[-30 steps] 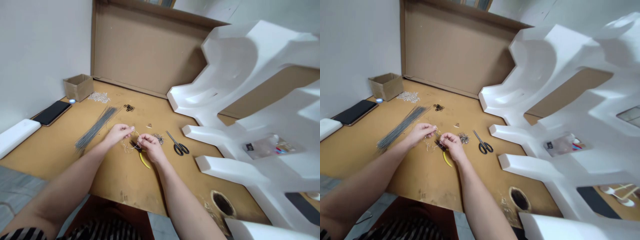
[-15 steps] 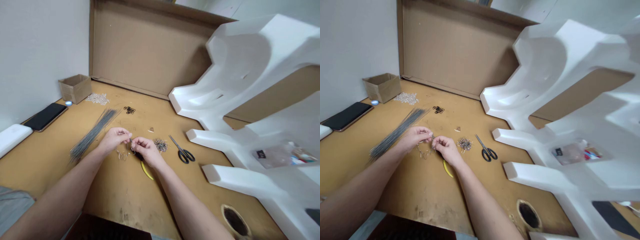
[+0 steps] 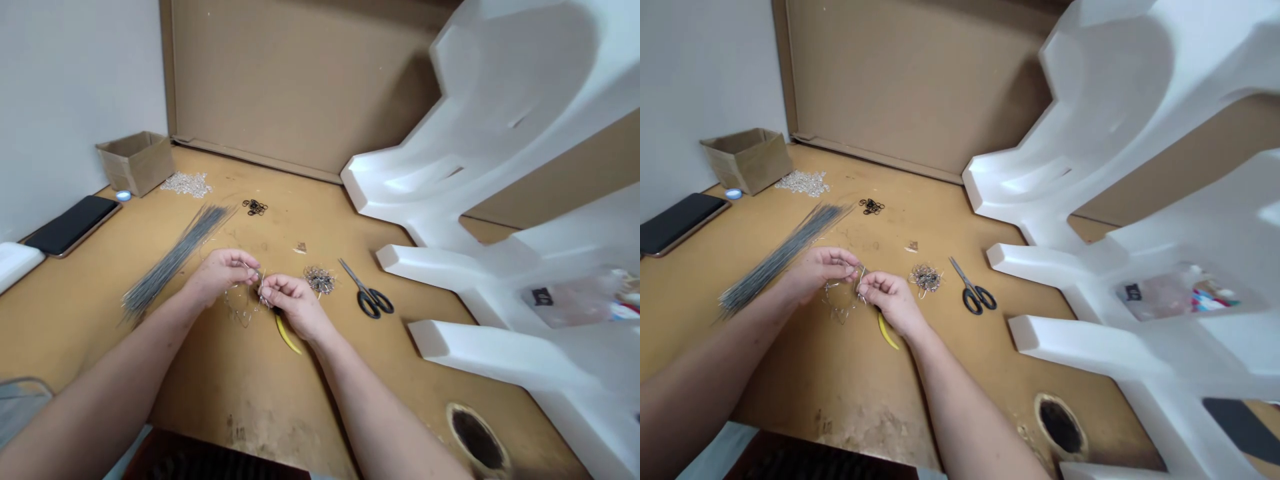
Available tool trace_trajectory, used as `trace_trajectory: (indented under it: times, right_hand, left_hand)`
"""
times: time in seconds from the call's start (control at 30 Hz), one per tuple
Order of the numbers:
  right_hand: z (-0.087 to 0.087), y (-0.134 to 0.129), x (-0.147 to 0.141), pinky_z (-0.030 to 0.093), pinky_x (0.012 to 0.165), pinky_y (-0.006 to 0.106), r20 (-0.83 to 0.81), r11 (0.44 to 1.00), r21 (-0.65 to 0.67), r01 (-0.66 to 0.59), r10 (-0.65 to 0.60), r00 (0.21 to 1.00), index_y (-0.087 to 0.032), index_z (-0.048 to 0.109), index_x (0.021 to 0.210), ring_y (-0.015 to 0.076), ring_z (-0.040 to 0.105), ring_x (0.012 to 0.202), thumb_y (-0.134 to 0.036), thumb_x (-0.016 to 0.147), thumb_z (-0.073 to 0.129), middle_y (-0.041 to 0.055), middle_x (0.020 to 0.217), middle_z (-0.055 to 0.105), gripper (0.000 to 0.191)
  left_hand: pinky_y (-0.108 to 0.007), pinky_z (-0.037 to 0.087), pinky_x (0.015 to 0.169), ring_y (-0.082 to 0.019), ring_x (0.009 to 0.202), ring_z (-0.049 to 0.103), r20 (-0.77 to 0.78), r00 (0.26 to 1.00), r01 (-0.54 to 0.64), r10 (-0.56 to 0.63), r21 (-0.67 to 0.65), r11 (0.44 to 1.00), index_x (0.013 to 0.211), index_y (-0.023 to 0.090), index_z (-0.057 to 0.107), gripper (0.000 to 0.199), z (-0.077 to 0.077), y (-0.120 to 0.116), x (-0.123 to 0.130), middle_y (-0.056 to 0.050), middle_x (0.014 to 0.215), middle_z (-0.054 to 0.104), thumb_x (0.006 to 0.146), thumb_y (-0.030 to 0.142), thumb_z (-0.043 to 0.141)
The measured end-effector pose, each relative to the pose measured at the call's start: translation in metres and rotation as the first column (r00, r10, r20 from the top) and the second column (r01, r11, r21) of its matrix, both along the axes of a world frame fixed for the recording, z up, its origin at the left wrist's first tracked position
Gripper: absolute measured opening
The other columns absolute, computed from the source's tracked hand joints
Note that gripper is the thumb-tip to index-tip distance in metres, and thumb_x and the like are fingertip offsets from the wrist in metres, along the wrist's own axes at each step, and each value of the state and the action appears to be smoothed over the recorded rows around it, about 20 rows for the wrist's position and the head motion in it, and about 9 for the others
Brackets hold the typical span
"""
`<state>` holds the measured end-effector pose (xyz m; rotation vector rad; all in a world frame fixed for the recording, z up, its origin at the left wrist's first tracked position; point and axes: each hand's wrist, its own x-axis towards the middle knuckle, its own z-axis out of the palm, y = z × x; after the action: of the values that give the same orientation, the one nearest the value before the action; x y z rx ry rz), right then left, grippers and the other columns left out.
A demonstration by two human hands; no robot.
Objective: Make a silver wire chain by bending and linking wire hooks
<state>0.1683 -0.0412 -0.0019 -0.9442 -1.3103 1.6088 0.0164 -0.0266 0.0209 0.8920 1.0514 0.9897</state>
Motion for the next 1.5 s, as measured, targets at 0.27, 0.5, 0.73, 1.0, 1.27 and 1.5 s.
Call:
trace_trajectory:
  times: [0.27,0.5,0.73,1.0,1.27,1.5]
  right_hand:
    - [-0.001,0.0,0.0,0.031,0.052,0.023,-0.019,1.0,-0.022,-0.003,0.002,1.0,-0.017,0.062,0.061,0.0067,0.04,0.048,-0.035,0.056,0.074,-0.0042,0.052,0.054,0.022]
    - [-0.001,0.003,0.004,0.03,0.05,0.022,-0.023,0.998,-0.056,0.005,-0.007,1.0,-0.016,0.065,0.062,0.0064,0.043,0.049,-0.037,0.055,0.075,-0.0025,0.054,0.057,0.024]
    - [-0.001,0.002,0.007,0.031,0.049,0.022,-0.016,0.995,-0.102,-0.001,-0.001,1.0,-0.016,0.065,0.065,0.0071,0.046,0.048,-0.04,0.056,0.073,-0.0009,0.053,0.058,0.027]
    - [0.005,-0.003,0.004,0.029,0.047,0.022,0.276,0.99,0.07,0.124,-0.139,0.951,-0.016,0.055,0.054,0.0071,0.039,0.044,-0.03,0.062,0.064,-0.0039,0.046,0.05,0.018]
    - [0.009,-0.006,0.004,0.026,0.046,0.024,0.353,0.977,0.15,0.152,-0.197,0.915,-0.017,0.054,0.052,0.0075,0.036,0.044,-0.028,0.063,0.062,-0.0039,0.046,0.047,0.017]
    - [0.006,-0.003,0.007,0.021,0.043,0.022,0.044,0.992,-0.106,0.069,-0.065,0.997,-0.016,0.055,0.054,0.0052,0.034,0.039,-0.033,0.059,0.065,-0.004,0.043,0.048,0.02]
  left_hand:
    - [-0.023,0.042,0.057,-0.008,0.046,0.053,0.002,0.998,0.069,-0.069,-0.015,0.998,0.062,0.012,0.06,0.006,-0.007,0.003,-0.003,-0.001,0.051,0.062,0.056,0.01,0.06]
    - [-0.024,0.043,0.059,-0.009,0.049,0.055,0.016,0.999,0.043,-0.043,-0.015,0.999,0.059,0.012,0.06,0.006,-0.004,0.002,-0.002,-0.001,0.05,0.062,0.054,0.01,0.061]
    - [-0.022,0.041,0.055,-0.009,0.052,0.055,0.031,0.998,-0.055,0.055,0.001,0.998,0.059,0.013,0.06,0.009,-0.003,0.002,-0.001,-0.001,0.051,0.062,0.05,0.01,0.062]
    - [-0.021,0.039,0.047,-0.007,0.043,0.049,-0.032,0.999,-0.03,0.034,0.095,0.995,0.062,0.014,0.061,0.013,-0.007,0.0,-0.001,0.001,0.051,0.061,0.05,0.014,0.064]
    - [-0.021,0.035,0.044,-0.006,0.04,0.045,-0.131,0.99,-0.03,0.051,0.161,0.986,0.062,0.014,0.063,0.009,-0.011,0.0,0.0,0.002,0.045,0.056,0.053,0.018,0.064]
    - [-0.02,0.036,0.044,-0.006,0.04,0.046,-0.118,0.99,-0.056,0.072,0.131,0.99,0.063,0.014,0.063,0.011,-0.009,-0.001,-0.001,0.001,0.05,0.061,0.052,0.016,0.064]
